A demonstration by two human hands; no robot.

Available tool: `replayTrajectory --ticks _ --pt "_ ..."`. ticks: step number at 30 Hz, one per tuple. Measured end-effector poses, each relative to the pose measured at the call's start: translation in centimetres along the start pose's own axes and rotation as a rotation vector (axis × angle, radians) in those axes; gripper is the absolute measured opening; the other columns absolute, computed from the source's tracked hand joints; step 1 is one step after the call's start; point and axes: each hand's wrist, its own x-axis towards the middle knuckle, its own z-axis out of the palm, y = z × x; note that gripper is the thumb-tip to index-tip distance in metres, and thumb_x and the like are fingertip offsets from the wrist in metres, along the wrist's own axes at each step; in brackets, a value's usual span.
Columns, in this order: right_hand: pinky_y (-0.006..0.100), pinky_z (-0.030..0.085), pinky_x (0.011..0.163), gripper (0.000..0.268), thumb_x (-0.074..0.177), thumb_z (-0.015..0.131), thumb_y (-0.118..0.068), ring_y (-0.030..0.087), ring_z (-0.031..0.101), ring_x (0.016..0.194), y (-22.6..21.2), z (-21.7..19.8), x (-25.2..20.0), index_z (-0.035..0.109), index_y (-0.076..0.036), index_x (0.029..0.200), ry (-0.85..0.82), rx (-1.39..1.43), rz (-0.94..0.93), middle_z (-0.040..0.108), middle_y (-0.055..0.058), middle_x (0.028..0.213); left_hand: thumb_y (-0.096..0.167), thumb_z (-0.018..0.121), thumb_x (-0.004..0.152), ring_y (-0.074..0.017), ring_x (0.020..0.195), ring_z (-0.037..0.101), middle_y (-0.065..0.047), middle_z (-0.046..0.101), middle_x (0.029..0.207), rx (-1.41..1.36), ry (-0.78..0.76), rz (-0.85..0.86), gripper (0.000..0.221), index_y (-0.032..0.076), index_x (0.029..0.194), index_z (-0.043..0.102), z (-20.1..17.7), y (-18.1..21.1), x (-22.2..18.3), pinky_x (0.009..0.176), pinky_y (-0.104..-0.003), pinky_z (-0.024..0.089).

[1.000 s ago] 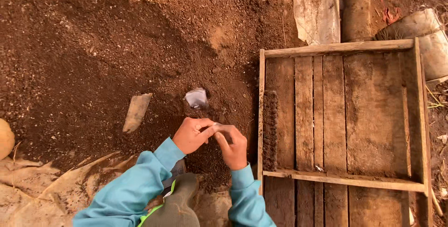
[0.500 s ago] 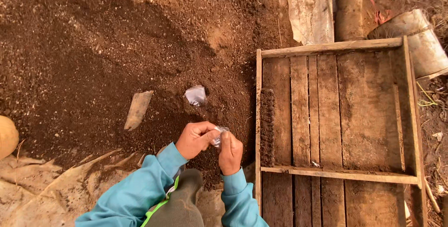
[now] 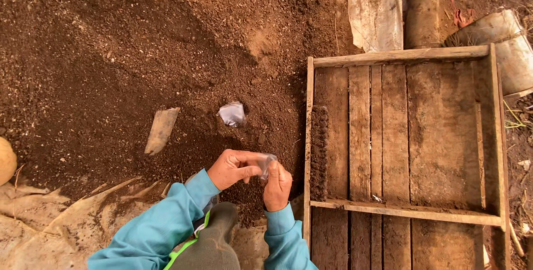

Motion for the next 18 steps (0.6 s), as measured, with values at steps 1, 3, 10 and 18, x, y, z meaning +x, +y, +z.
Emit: replayTrajectory --ticks 1,3,10,18 --pt "0.024 0.037 0.041 0.051 0.105 0.039 -0.019 0.006 0.038 0.042 0.7 -0.3 -0.3 0.061 -0.008 0.061 0.005 0.008 -0.006 0.052 0.004 0.046 0.010 0.080 0.080 -0.0091 0.046 0.061 -0.013 0.075 0.075 0.041 0.019 0.006 0.027 0.001 0.106 0.074 0.1 0.7 0.1 0.043 -0.021 0.051" --pt "0.024 0.040 0.044 0.052 0.105 0.038 -0.018 0.005 0.040 0.045 1.4 -0.4 -0.7 0.067 -0.007 0.064 0.010 0.015 -0.012 0.059 0.003 0.049 0.014 0.080 0.081 -0.0073 0.044 0.058 -0.013 0.073 0.070 0.080 0.037 0.011 0.030 0.002 0.107 0.073 0.0 1.2 0.4 0.042 -0.019 0.050" --pt "0.040 0.045 0.073 0.050 0.100 0.032 -0.040 0.024 0.054 0.077 -1.5 0.7 4.6 0.064 -0.003 0.089 -0.145 -0.289 -0.198 0.062 0.017 0.080 0.011 0.070 0.088 -0.0139 0.050 0.065 -0.017 0.074 0.076 0.336 -0.038 -0.067 0.014 0.002 0.098 0.075 -2.6 3.7 1.5 0.047 -0.024 0.055" --pt "0.047 0.053 0.068 0.091 0.090 0.040 -0.079 0.011 0.031 0.047 5.1 -1.8 17.2 0.042 -0.009 0.148 -0.161 -0.310 0.923 0.030 0.028 0.153 0.012 0.069 0.090 -0.0330 0.087 0.072 -0.014 0.075 0.093 0.681 -0.244 0.035 0.010 0.005 0.095 0.075 -1.5 1.2 7.0 0.081 -0.047 0.059"
